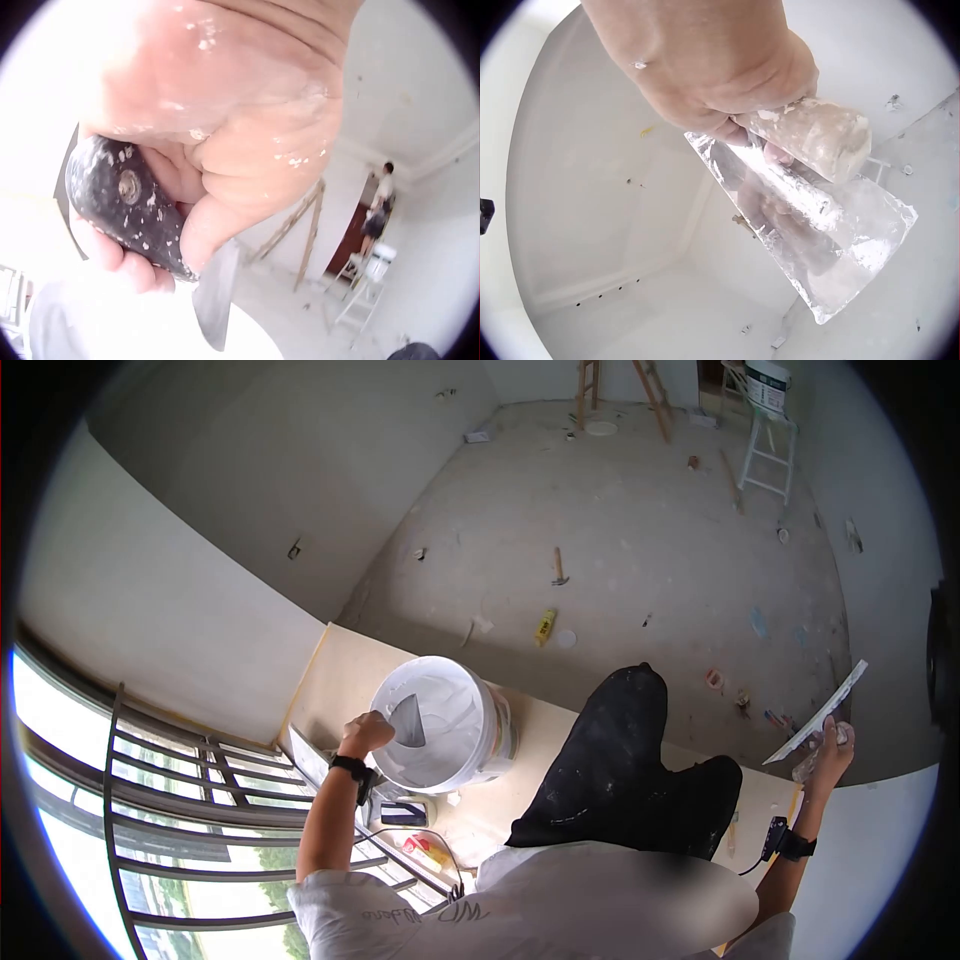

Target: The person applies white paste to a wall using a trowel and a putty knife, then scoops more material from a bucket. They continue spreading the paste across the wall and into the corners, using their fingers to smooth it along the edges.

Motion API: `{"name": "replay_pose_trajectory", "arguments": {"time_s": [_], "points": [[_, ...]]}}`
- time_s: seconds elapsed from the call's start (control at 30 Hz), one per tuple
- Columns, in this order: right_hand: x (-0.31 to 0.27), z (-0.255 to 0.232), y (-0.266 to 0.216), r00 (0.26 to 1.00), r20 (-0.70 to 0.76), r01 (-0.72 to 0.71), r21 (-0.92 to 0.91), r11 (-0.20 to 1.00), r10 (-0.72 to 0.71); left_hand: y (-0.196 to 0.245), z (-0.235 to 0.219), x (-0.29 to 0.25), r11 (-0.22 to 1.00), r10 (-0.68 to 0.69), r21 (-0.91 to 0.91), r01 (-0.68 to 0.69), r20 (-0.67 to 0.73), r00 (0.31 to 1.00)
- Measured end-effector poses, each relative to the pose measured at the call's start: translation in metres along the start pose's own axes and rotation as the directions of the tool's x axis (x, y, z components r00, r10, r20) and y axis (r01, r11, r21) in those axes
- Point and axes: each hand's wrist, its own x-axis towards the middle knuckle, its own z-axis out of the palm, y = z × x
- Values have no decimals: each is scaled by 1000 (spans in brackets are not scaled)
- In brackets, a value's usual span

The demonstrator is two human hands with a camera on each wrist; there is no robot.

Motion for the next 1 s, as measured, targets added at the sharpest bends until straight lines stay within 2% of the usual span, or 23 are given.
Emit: {"name": "replay_pose_trajectory", "arguments": {"time_s": [0.07,0.1,0.2,0.23,0.3,0.33,0.37,0.43,0.47,0.5,0.53,0.63,0.67,0.7,0.73,0.8,0.83,0.87,0.9,0.93,0.97,1.0], "points": [[0,-13,-3,998,-55,-41,-47,998,38,21,3,15,985,-84,135,108,-167,982],[-3,-17,-7,991,-98,-98,-80,992,89,37,-4,21,972,-203,105,210,-77,976],[-9,-44,32,984,-167,-76,-84,994,61,40,17,62,965,-178,196,174,1,984],[-19,-48,30,974,-200,-123,-65,990,108,32,38,89,973,-123,203,109,60,991],[-31,-50,36,949,-285,-167,-88,982,136,30,72,129,988,-136,86,129,87,987],[-36,-51,34,926,-347,-195,-105,975,147,47,71,128,991,-135,41,130,136,981],[-43,-49,29,922,-350,-214,-102,971,166,64,70,127,991,-133,-4,136,185,974],[-47,-47,35,913,-355,-250,-97,963,201,101,42,92,988,-65,-139,61,-21,998],[-46,-40,31,902,-356,-289,-80,954,244,101,44,99,986,-72,-149,69,-16,997],[-45,-36,30,892,-370,-311,-79,947,262,99,50,107,971,-42,-230,63,96,995],[-43,-28,28,897,-358,-306,-83,948,258,95,55,112,949,-1,-309,66,204,979],[-34,9,0,944,-269,-214,-49,976,193,119,50,92,931,37,-364,36,192,981],[-32,22,-13,969,-192,-163,-12,986,158,124,45,85,926,64,-376,3,165,984],[-29,37,-31,982,-141,-131,-7,991,128,128,28,74,916,45,-398,57,243,969],[-27,50,-47,991,-89,-101,0,995,100,120,31,76,915,47,-399,57,246,968],[-20,80,-71,998,-34,-57,-15,998,56,92,26,76,751,317,-658,-54,288,904],[-13,85,-67,995,97,-32,16,999,31,81,19,71,697,410,-708,-111,267,872],[-10,103,-68,989,149,-19,12,1000,17,66,22,79,699,395,-708,-101,265,880],[-14,121,-77,979,200,-27,-4,1000,27,52,29,87,577,686,-443,-686,-193,702],[-18,141,-91,967,252,-31,-18,999,35,36,36,92,287,872,79,-954,-434,227],[-18,155,-97,933,356,-24,-95,995,56,33,14,72,578,787,-254,-776,-77,612],[-25,172,-114,893,430,-69,-155,986,130,26,3,58,591,777,-249,-767,-78,624]]}}
